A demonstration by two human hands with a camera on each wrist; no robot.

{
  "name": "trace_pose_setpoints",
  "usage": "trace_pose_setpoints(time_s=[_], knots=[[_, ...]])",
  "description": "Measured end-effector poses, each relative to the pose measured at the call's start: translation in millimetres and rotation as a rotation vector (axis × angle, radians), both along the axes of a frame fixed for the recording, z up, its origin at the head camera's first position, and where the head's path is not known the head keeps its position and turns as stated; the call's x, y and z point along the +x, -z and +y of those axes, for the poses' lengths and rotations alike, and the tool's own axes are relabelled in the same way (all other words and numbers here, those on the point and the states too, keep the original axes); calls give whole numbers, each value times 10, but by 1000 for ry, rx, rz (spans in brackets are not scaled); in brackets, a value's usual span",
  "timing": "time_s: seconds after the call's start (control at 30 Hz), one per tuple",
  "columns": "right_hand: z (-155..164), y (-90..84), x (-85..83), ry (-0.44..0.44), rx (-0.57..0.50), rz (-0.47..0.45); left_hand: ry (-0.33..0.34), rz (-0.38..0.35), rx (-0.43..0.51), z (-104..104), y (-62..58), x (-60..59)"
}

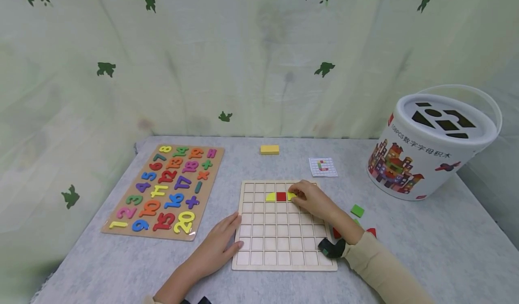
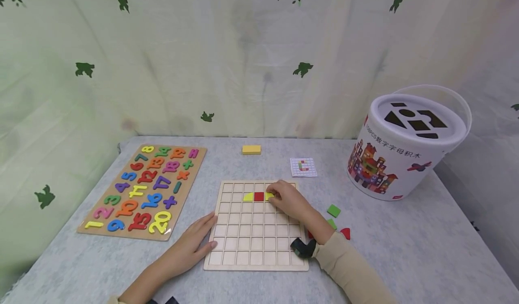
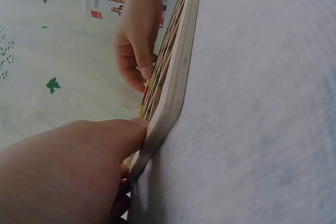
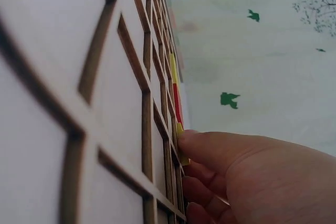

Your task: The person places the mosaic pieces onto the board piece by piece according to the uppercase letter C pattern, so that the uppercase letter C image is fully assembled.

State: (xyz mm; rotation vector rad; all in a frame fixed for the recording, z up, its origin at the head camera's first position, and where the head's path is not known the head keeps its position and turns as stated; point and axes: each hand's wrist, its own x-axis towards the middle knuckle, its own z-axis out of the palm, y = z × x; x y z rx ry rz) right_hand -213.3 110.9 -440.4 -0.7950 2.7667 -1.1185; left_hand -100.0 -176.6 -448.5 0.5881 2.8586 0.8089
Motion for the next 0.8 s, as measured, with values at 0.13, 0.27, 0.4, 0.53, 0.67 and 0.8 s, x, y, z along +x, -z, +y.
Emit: trace_pose_setpoints(time_s=[0.13, 0.27, 0.4, 0.53, 0.67, 0.8], knots=[[-21, -10, 7, 20, 10, -15, 2, 2, 3, -2, 2, 1], [-25, -30, 20, 26, -6, -48, 2, -3, -4, -4, 9, -4], [-7, -66, 29, 29, 3, -95, 1, -10, -10, -5, 2, -5], [77, -165, 53, 12, -14, -136, 2, -4, -9, -5, 5, -4], [214, -328, 121, 7, -52, -123, 9, 11, -6, -6, 21, -1], [410, -460, 207, 15, -49, -41, 8, 13, -9, -5, 21, -3]])
